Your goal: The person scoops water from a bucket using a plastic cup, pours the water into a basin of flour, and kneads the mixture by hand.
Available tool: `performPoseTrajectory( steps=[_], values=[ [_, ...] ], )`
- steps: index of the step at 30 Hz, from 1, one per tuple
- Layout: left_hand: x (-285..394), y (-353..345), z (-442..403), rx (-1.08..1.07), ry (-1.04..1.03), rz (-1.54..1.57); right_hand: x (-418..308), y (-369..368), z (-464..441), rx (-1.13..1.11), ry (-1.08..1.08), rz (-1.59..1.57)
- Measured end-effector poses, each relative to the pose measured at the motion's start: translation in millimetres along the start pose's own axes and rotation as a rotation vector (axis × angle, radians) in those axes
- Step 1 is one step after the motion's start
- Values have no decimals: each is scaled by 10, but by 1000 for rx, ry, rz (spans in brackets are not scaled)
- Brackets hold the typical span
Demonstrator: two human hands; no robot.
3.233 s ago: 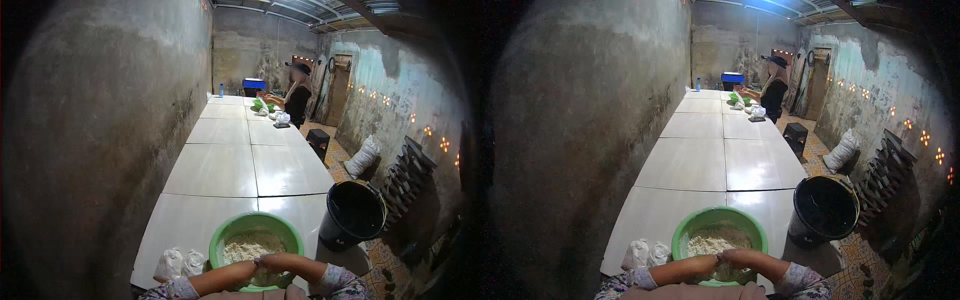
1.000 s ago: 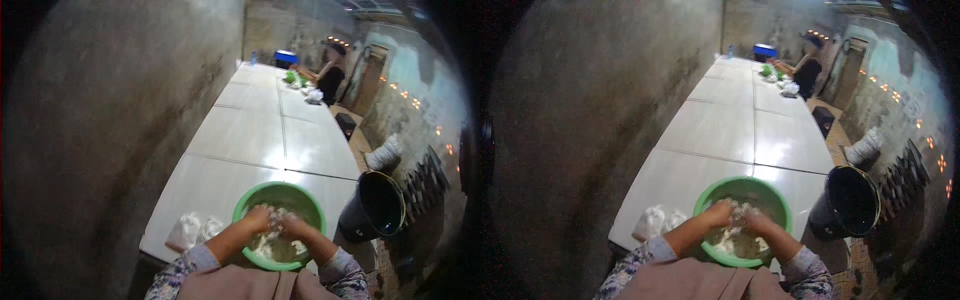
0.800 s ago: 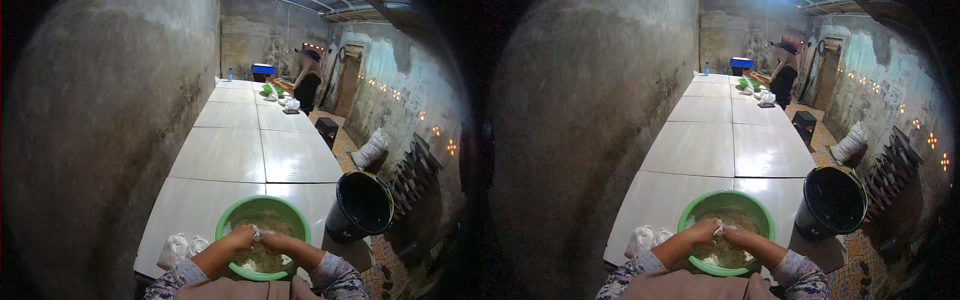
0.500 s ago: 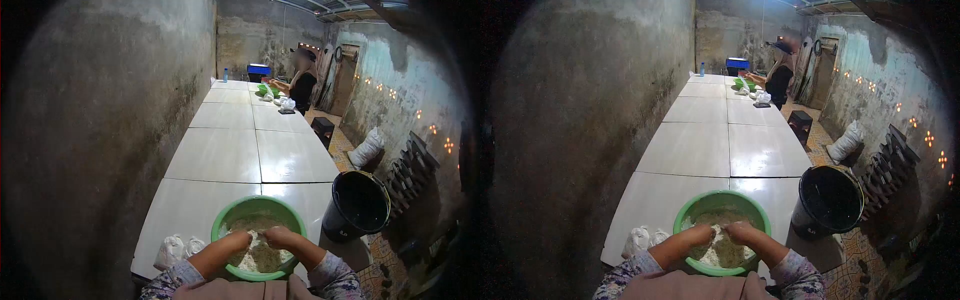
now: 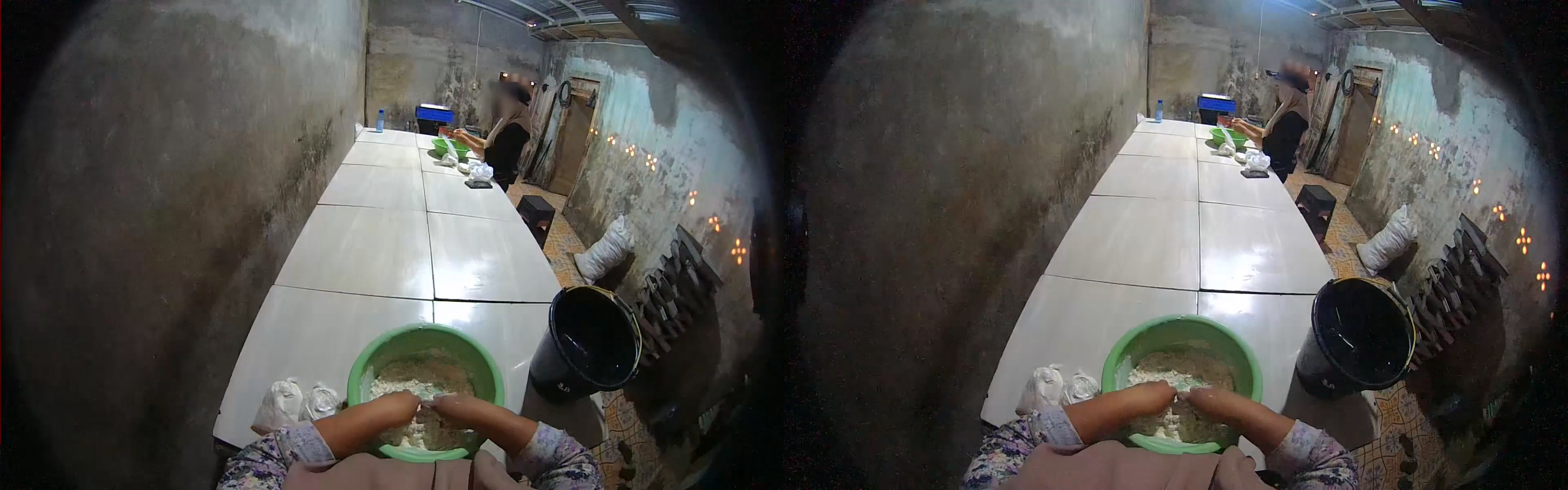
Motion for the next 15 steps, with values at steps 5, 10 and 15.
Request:
performPoseTrajectory(
  steps=[5, 10, 15],
  values=[
    [83, 376, 141, 186, -19, 18, -291, 583, 203, 105, -41, 170],
    [45, 708, 227, 214, 149, -14, -278, 860, 82, 136, -169, 213],
    [-128, 647, 204, 175, 197, -135, 108, 224, 30, -12, -66, 255]
  ],
)
Point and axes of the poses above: each hand's wrist, its own z-axis away from the middle knuckle, its own y-axis out of the back of the hand, x = y × z, the point moved 5 cm from there along -z, towards the middle knuckle, and after that the axes turned 7 degrees about -y, right-handed, at the moved point
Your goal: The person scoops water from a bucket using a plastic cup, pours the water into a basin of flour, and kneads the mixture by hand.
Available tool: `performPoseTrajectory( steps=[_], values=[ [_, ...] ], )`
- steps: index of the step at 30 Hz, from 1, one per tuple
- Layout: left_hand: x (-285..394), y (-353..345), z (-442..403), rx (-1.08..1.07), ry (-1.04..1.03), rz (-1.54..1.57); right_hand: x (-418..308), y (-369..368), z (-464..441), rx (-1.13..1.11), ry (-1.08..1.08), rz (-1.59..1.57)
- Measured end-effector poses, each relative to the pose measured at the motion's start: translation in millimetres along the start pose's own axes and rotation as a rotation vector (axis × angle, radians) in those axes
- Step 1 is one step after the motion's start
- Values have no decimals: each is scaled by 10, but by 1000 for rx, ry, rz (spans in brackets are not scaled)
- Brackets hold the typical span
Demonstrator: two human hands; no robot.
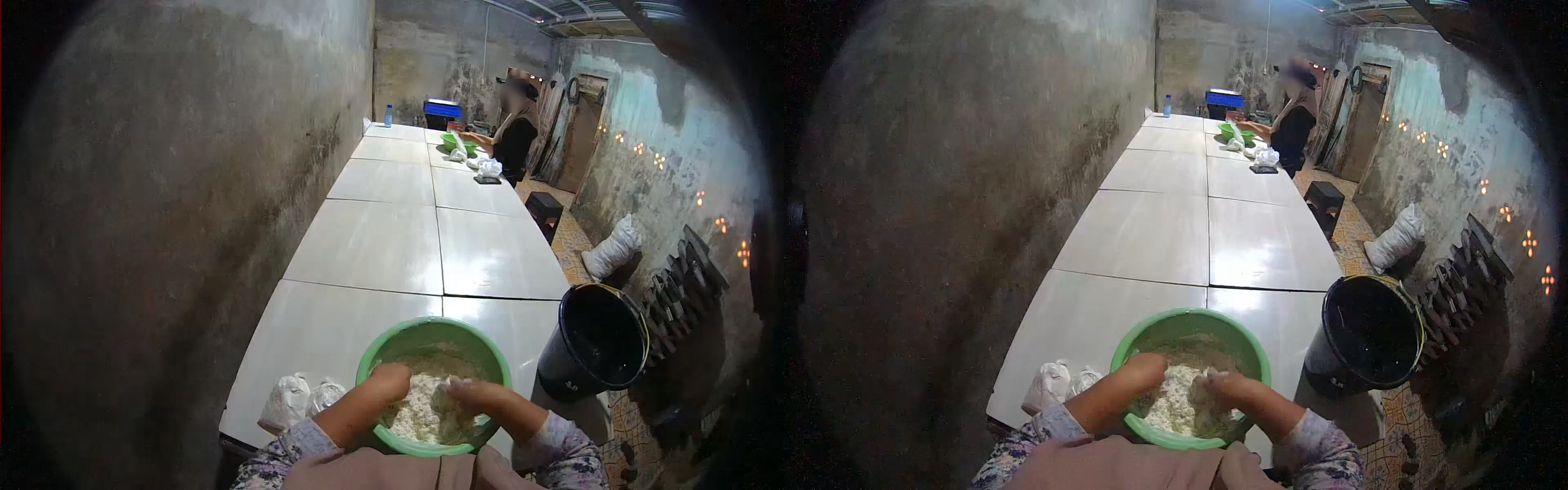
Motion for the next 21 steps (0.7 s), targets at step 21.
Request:
performPoseTrajectory(
  steps=[21],
  values=[
    [-135, -151, -198, 139, -48, 102, -529, 366, 54, 52, -29, -265]
  ],
)
Point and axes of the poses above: each hand's wrist, its own z-axis away from the middle knuckle, its own y-axis out of the back of the hand, x = y × z, the point moved 5 cm from there along -z, towards the middle knuckle, and after that the axes turned 7 degrees about -y, right-handed, at the moved point
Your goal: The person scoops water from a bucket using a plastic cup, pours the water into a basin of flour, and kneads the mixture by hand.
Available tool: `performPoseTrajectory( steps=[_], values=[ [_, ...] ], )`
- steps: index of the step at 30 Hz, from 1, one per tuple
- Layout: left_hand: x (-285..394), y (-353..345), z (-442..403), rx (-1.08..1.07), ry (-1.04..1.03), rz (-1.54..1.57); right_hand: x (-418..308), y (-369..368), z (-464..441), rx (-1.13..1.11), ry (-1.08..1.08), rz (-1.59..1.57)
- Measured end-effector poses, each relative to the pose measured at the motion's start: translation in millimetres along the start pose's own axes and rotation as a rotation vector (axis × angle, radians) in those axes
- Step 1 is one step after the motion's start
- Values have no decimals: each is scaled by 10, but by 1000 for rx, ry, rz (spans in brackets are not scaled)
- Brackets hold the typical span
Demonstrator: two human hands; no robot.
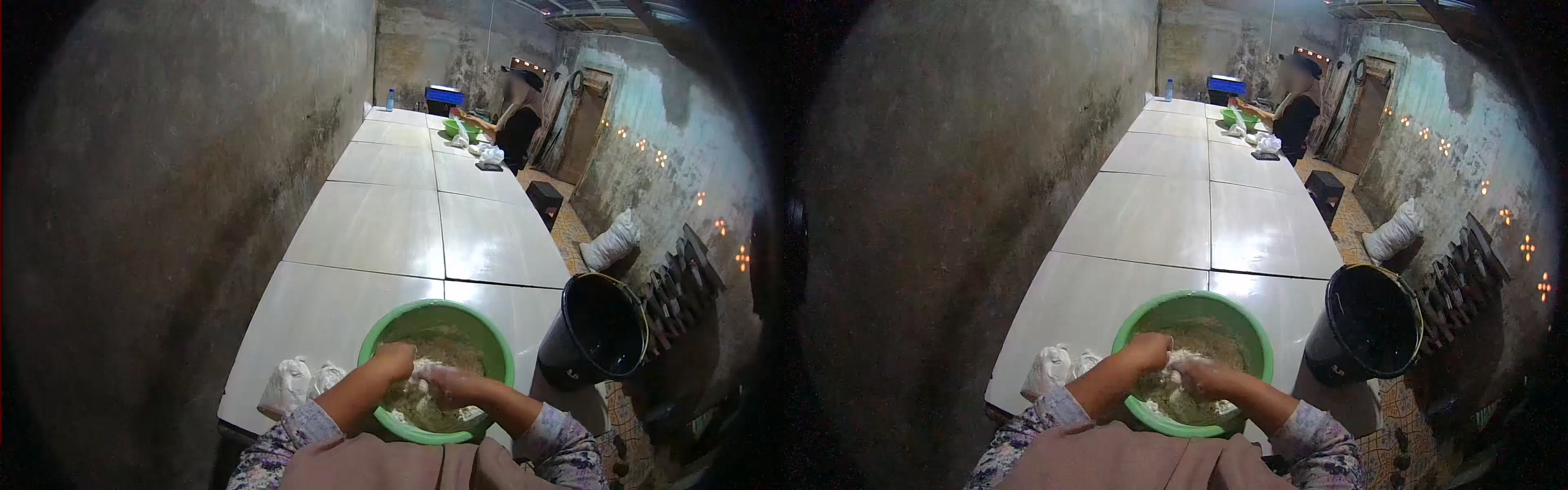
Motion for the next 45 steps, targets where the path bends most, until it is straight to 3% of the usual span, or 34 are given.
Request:
performPoseTrajectory(
  steps=[2, 3, 7, 10, 11, 12, 14, 15, 16, 18, 19, 21, 24, 28, 29, 30, 32, 33, 34, 35, 36, 38, 39, 40, 42, 44, 45],
  values=[
    [-16, 15, -18, -13, 43, -1, -137, -153, 84, 29, 388, 165],
    [-9, 18, -17, -12, 42, -4, -74, -221, 68, -64, 369, 283],
    [-25, -24, -16, -94, 14, -44, -33, -325, 37, -190, 207, 203],
    [-29, -29, 5, -115, -4, -4, -62, -163, 127, -103, 200, 104],
    [-33, -42, 4, -168, -3, 6, 7, -154, 159, 69, 324, 106],
    [-40, -47, -12, -221, -1, 16, 114, -193, 90, 87, 315, 121],
    [-62, -59, -36, -186, -29, 4, 366, -184, 4, -49, -80, -698],
    [-81, -80, -43, -165, -40, 4, 369, -113, -7, 39, 48, -70],
    [-90, -91, -44, -164, -44, 2, 300, 2, 13, 42, 45, -69],
    [-102, -66, -56, -79, -40, 43, 281, 26, 41, -189, -209, 185],
    [-96, -49, -46, -80, -40, 41, 429, -121, 1, -188, -209, 183],
    [-29, -31, -9, -129, -121, -30, 592, -430, -80, 16, 231, -1],
    [-25, 8, 25, -31, -72, 57, 485, -492, -69, 17, 246, 170],
    [-72, -71, -8, -95, -137, 38, 402, -455, -39, -29, 173, 193],
    [-74, -87, -13, -76, -140, 25, 499, -496, -86, -163, -201, -401],
    [-81, -91, -31, -54, -142, 11, 530, -536, -109, -164, -203, -406],
    [-73, -97, -39, -154, -96, -17, 457, -496, -169, -94, -5, 47],
    [-41, -37, -3, -42, -133, -21, 487, -470, -165, -91, -3, 49],
    [93, 121, 111, 71, -169, -24, 402, -267, -63, -33, -8, -183],
    [254, 175, 121, -78, -160, -176, 352, -119, 30, 24, -13, -415],
    [243, 143, 109, -77, -159, -175, 349, -85, 104, 23, -12, -414],
    [163, -17, 93, -139, -116, -136, 270, -13, 256, 179, 248, 49],
    [200, -1, 121, -47, -159, -153, 502, -333, 12, -33, 171, 66],
    [235, 42, 127, -49, -158, -153, 472, -378, 11, -34, 172, 63],
    [322, 46, 124, -259, -192, -58, 497, -519, -1, -179, -3, -47],
    [253, -93, 80, -189, -248, -104, 576, -659, -86, -76, 102, 43],
    [199, -181, 50, -273, -207, -73, 524, -639, -70, -48, 166, 66]
  ],
)
Point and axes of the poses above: each hand's wrist, its own z-axis away from the middle knuckle, its own y-axis out of the back of the hand, x = y × z, the point moved 5 cm from there along -z, towards the middle knuckle, and after that the axes turned 7 degrees about -y, right-handed, at the moved point
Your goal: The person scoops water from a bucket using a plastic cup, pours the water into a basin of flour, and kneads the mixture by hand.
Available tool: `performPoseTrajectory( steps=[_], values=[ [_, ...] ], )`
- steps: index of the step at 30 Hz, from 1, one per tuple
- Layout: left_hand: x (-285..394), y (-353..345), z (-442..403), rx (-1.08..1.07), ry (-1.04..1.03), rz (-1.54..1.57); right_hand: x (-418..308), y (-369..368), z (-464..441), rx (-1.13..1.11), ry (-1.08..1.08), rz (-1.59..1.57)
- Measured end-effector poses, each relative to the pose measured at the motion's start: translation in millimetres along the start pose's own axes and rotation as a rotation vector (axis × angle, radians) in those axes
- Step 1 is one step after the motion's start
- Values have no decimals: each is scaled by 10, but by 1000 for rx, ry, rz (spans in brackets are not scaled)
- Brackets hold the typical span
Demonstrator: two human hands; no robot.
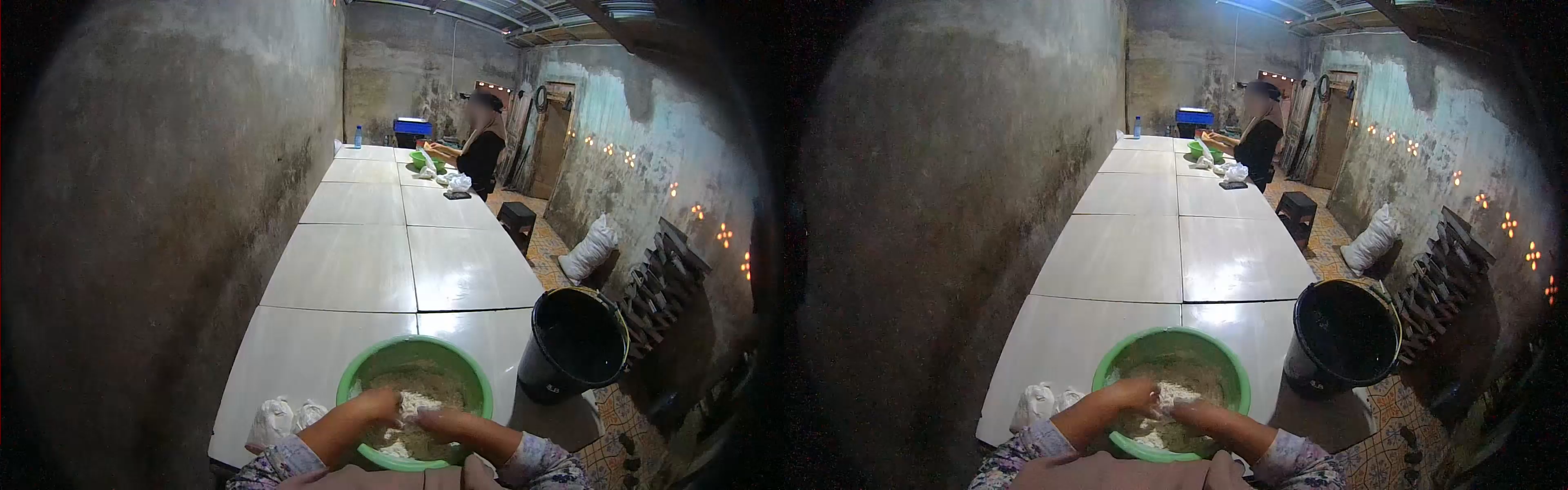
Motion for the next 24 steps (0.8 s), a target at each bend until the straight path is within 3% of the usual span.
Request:
performPoseTrajectory(
  steps=[2, 4, 5, 7, 9, 10, 13, 14, 18, 20, 21, 22, 23, 24],
  values=[
    [78, -10, 66, -130, 92, 122, -155, 128, 46, 27, 61, 28],
    [260, 60, 149, -217, 73, 101, -284, 347, 129, -55, -169, -106],
    [340, 45, 207, -302, 54, 79, -245, 327, 132, -56, -169, -108],
    [501, 13, 285, -284, 32, 82, -228, 429, 170, 138, -104, -115],
    [652, -107, 296, -423, 75, -39, -276, 510, 217, 120, -161, -182],
    [851, 116, 580, -192, 32, -39, -246, 492, 210, 153, -123, -110],
    [635, -243, 438, -175, -47, -104, -115, 346, 89, 131, -154, -53],
    [936, 242, 772, -64, -108, 160, -113, 339, 73, 76, -224, -71],
    [481, -199, 321, -205, 79, 302, -296, 550, 204, 59, -189, 60],
    [421, -26, 240, -153, 98, 214, -328, 707, 236, 309, -176, -161],
    [322, 34, 269, 98, 131, 420, -293, 746, 259, 257, -178, -190],
    [30, -150, 25, 337, -142, 377, -332, 877, 326, 195, -179, -224],
    [128, 81, 226, 373, 51, 718, -170, 811, 274, 237, -114, -215],
    [215, 364, 421, 404, 262, 1056, -324, 1028, 354, 190, -182, -168]
  ],
)
Point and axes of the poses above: each hand's wrist, its own z-axis away from the middle knuckle, its own y-axis out of the back of the hand, x = y × z, the point moved 5 cm from there along -z, towards the middle knuckle, and after that the axes turned 7 degrees about -y, right-handed, at the moved point
